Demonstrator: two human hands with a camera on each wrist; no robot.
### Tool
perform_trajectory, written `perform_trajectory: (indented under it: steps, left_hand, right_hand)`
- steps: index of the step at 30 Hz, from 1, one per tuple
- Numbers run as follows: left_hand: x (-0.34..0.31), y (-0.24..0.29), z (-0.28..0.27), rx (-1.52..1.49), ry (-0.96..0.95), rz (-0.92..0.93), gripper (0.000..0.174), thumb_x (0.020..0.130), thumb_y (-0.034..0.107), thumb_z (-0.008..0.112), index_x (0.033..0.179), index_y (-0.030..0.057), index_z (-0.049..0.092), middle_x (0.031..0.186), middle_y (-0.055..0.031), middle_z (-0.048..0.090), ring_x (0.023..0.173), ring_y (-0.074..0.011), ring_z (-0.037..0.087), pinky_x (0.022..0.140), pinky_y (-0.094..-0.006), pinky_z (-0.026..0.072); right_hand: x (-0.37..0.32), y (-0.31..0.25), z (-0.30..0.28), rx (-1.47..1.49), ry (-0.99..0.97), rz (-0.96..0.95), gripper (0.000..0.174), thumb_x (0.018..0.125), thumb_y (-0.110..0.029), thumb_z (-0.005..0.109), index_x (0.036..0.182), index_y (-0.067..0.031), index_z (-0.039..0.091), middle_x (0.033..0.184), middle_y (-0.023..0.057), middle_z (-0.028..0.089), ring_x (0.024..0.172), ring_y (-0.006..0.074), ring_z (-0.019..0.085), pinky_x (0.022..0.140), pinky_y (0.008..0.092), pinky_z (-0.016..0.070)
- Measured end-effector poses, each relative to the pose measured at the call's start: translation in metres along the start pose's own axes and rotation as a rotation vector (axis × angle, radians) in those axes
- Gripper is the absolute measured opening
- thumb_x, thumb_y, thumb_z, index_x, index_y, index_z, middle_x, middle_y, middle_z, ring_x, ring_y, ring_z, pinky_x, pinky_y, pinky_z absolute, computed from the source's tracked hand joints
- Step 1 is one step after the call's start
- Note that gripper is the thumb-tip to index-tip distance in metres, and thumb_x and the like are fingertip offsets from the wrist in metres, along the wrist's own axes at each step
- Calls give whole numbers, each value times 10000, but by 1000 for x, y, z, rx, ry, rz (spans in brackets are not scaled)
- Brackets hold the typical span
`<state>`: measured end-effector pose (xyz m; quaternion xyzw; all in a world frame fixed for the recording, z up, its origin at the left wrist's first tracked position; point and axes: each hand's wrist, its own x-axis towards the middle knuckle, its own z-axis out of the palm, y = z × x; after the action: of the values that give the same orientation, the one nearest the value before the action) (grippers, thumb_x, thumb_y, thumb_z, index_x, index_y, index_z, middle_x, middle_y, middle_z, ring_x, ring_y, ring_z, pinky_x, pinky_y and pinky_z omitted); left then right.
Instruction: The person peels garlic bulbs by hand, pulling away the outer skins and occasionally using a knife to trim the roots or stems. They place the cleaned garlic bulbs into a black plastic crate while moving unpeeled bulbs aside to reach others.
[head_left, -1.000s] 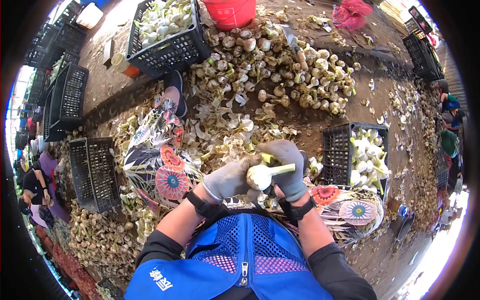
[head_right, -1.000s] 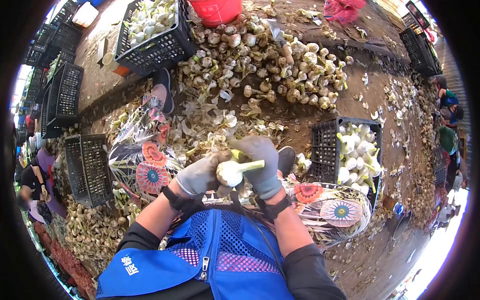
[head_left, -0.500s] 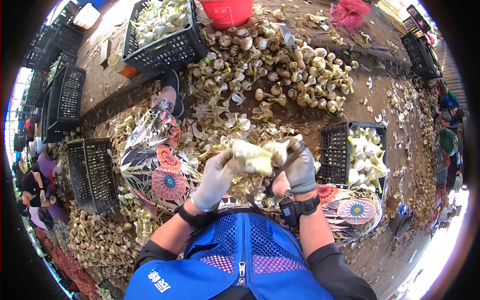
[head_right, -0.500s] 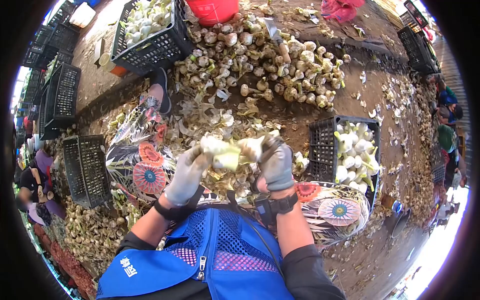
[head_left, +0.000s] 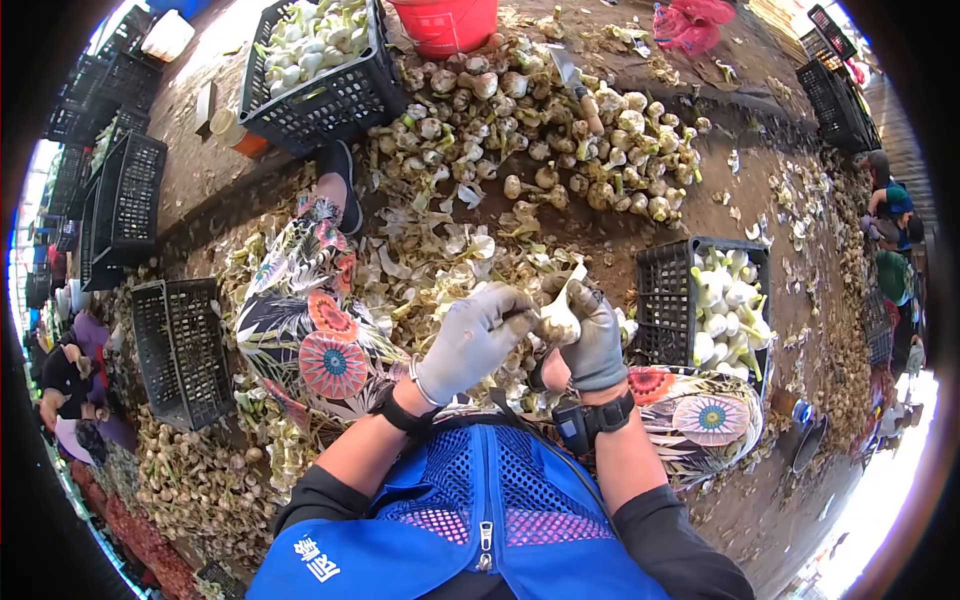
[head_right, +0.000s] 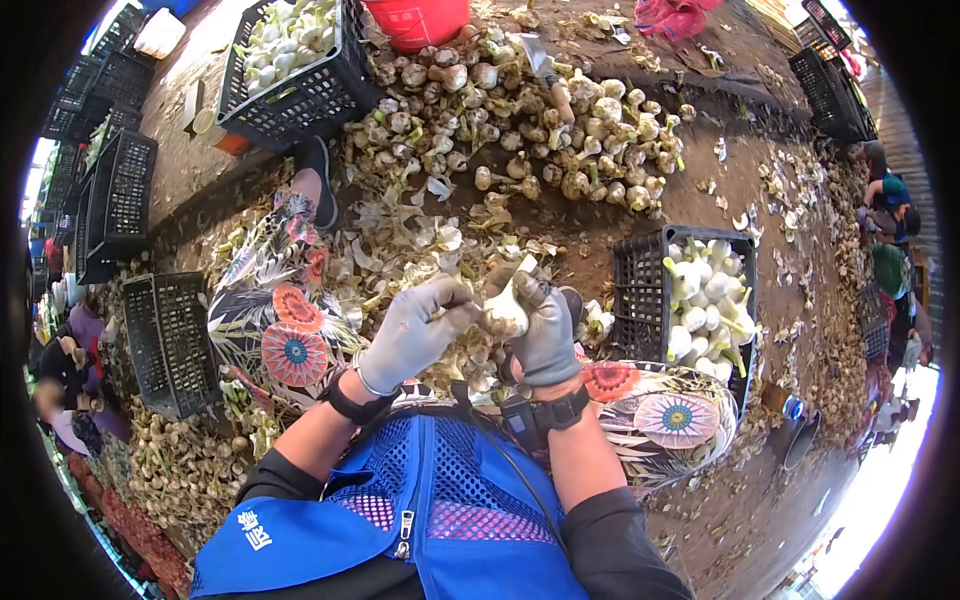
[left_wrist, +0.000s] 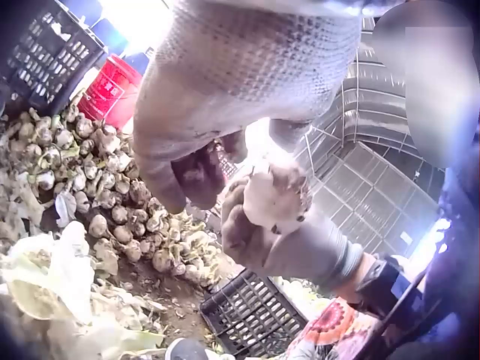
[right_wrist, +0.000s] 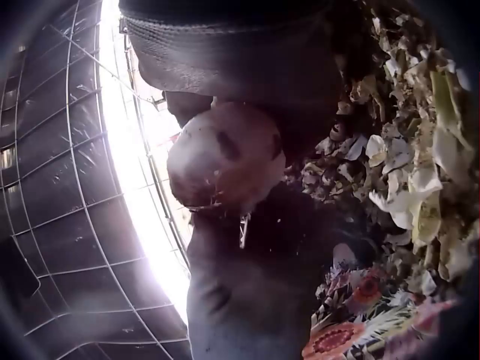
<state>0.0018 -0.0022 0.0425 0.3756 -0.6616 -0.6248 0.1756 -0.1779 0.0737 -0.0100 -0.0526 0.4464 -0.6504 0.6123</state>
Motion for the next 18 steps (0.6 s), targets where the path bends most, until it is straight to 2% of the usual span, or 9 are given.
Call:
perform_trajectory:
  steps: [1, 2, 7, 9, 11, 13, 15, 17, 18]
  left_hand:
    - [-1, 3, 2, 8, -14, -7, 210, 916, 137, 670, 1079, 5, 677, 929, -98, 674, 865, -164, 626, 804, -291, 495]
    - [-8, 3, 5, 37, -96, -52, 162, 931, 154, 640, 993, 6, 660, 890, -113, 673, 871, -247, 673, 771, -361, 515]
    - [-27, -19, 0, 207, -317, 121, 199, 908, 210, 664, 1005, 36, 669, 961, -142, 669, 904, -343, 653, 792, -401, 517]
    - [-26, -23, -6, 604, -273, -4, 263, 890, 280, 715, 980, 37, 674, 1000, -162, 653, 952, -345, 642, 832, -432, 503]
    - [-21, -19, -7, 652, -182, -8, 327, 878, 344, 721, 1013, 50, 673, 1057, -175, 638, 996, -360, 630, 848, -465, 493]
    - [-8, -9, 3, 651, 276, 127, 334, 869, 343, 733, 1041, 65, 664, 1072, -171, 632, 1014, -357, 620, 845, -452, 492]
    - [3, -5, 6, 627, 317, 249, 284, 856, 284, 730, 1043, 86, 651, 1020, -144, 642, 975, -348, 623, 819, -444, 493]
    - [11, -19, 10, 637, 131, 342, 223, 831, 207, 718, 1011, 100, 643, 952, -111, 646, 901, -333, 628, 769, -435, 496]
    - [14, -22, 11, 674, 152, 443, 182, 817, 139, 689, 991, 114, 641, 903, -88, 643, 832, -318, 626, 721, -429, 497]
  right_hand:
    - [1, -1, -4, -41, -4, 24, 283, 1032, -203, 512, 1149, 23, 635, 1077, 124, 694, 987, 249, 675, 882, 389, 568]
    - [4, -1, -5, 12, -25, -14, 269, 1034, -212, 514, 1104, 6, 654, 1011, 101, 700, 953, 227, 682, 843, 375, 584]
    - [11, 7, -24, -16, 113, -21, 244, 1026, -197, 523, 1077, -3, 663, 1000, 94, 686, 933, 218, 684, 822, 368, 592]
    - [12, 10, -28, -218, 73, -147, 213, 1012, -170, 542, 1079, -9, 663, 1009, 94, 680, 923, 222, 686, 842, 376, 590]
    - [12, 10, -24, -201, 42, -146, 212, 1011, -151, 547, 1100, 4, 661, 1012, 85, 679, 924, 191, 679, 841, 355, 581]
    - [17, 21, -35, -594, 43, -427, 396, 1034, -259, 497, 1120, 81, 680, 976, 97, 694, 853, 144, 668, 732, 304, 556]
    - [18, 32, -45, -657, 56, -423, 396, 1036, -272, 490, 1096, 71, 681, 970, 104, 697, 849, 170, 676, 719, 314, 557]
    - [16, 33, -35, -777, 71, -414, 403, 1039, -297, 477, 1049, 50, 683, 959, 116, 702, 840, 222, 693, 692, 333, 561]
    - [19, 22, -25, 29, 309, 128, 268, 1015, -225, 532, 1067, 12, 646, 959, 116, 696, 875, 258, 694, 710, 351, 586]
